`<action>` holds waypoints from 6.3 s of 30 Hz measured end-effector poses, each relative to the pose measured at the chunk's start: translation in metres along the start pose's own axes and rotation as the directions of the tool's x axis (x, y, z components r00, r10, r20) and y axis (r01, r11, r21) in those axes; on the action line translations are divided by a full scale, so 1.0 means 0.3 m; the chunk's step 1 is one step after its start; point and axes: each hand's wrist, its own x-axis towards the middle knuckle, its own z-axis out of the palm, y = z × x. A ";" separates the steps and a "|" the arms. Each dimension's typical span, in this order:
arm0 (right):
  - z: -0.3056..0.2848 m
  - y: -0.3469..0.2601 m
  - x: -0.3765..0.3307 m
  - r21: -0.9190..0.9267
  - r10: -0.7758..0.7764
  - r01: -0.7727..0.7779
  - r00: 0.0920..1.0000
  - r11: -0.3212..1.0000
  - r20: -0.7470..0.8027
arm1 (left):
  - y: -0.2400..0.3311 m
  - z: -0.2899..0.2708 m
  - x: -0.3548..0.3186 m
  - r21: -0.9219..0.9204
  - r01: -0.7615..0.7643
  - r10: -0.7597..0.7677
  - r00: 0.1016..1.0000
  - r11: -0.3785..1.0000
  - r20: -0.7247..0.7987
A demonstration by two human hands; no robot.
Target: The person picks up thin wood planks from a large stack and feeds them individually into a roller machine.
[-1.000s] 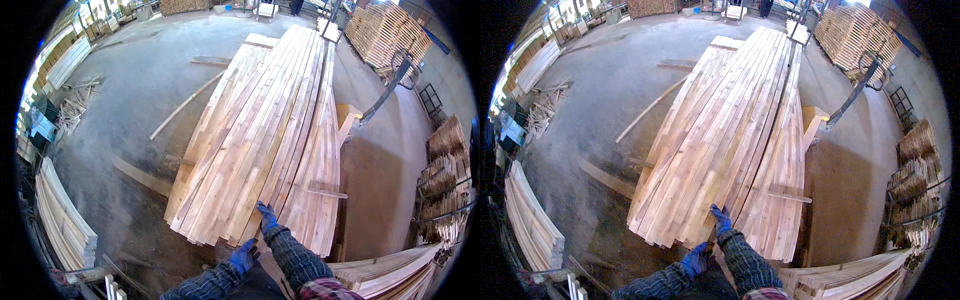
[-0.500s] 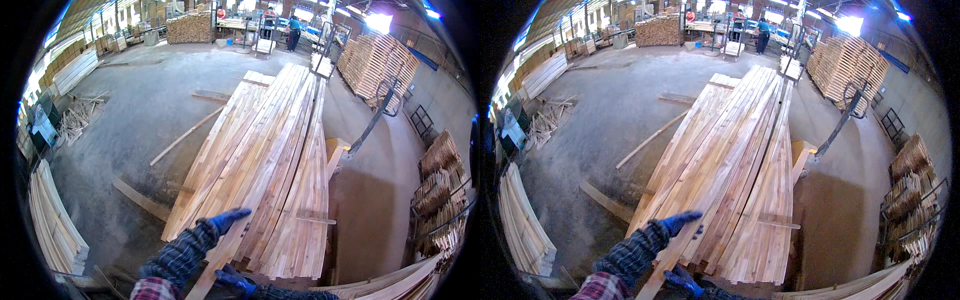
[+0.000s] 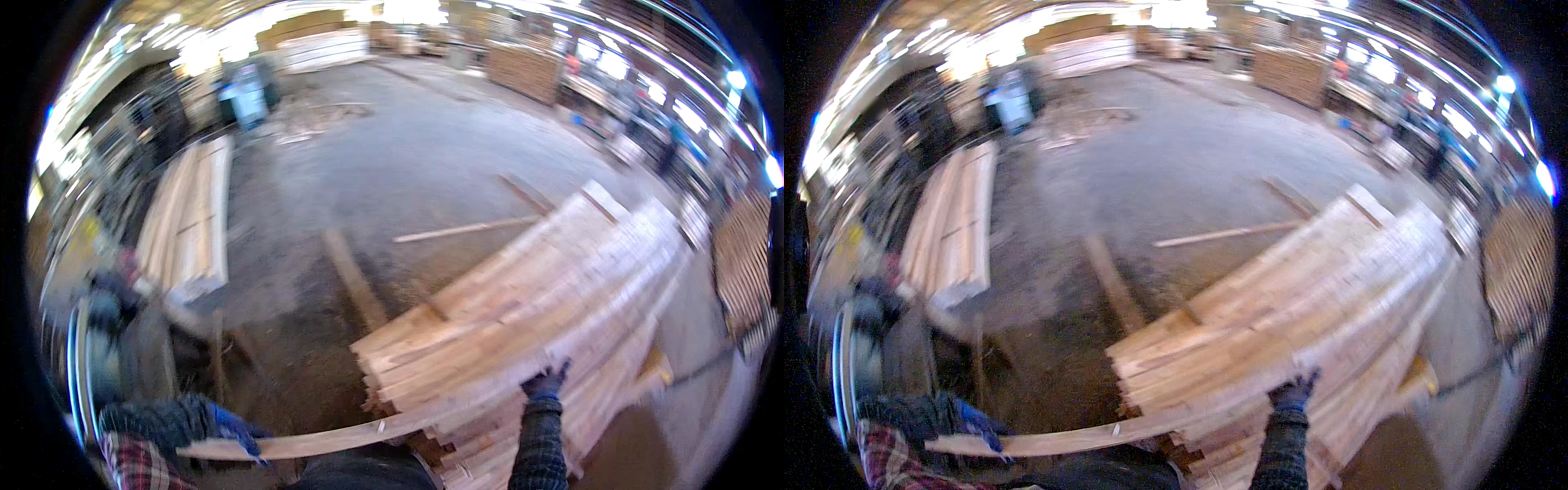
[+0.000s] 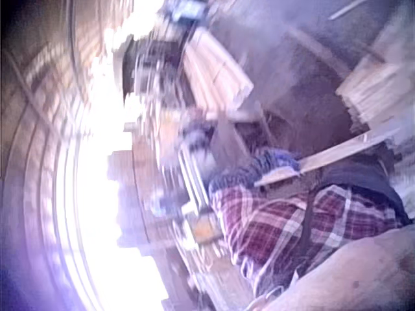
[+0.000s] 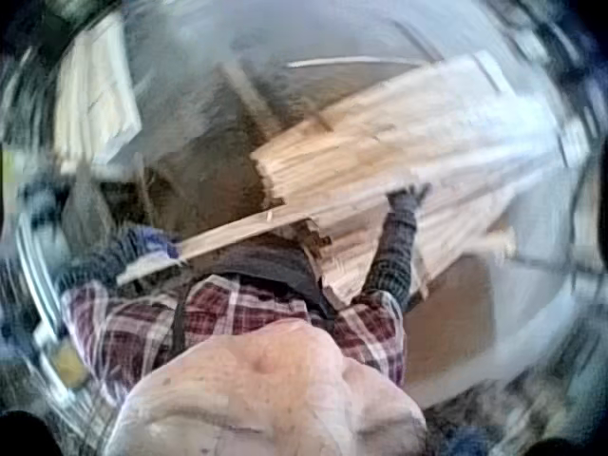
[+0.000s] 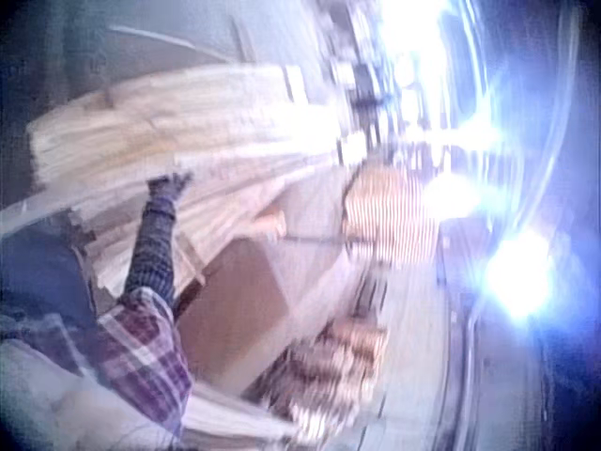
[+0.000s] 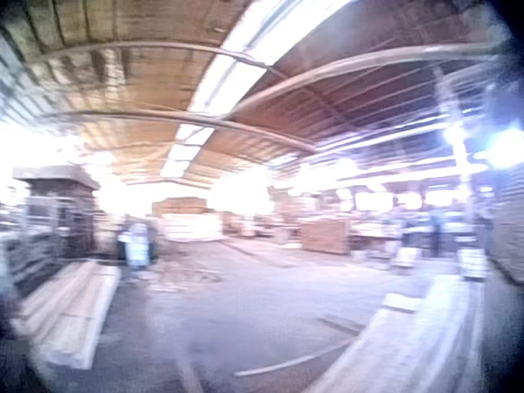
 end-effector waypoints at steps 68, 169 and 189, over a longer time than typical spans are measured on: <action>0.816 1.467 -0.447 0.218 0.298 -0.303 0.953 0.928 0.054 | -0.685 -0.258 0.000 0.379 -0.192 0.412 0.618 0.905 -0.669; -0.860 0.379 -0.472 -0.241 -0.179 0.043 0.796 0.970 -0.578 | 0.730 1.286 1.638 -0.927 0.359 -0.122 0.930 0.106 0.346; -0.960 0.355 -0.465 -0.045 0.111 -0.154 0.856 0.987 -0.505 | 0.947 1.253 1.604 0.029 -0.483 0.445 0.780 0.875 -0.440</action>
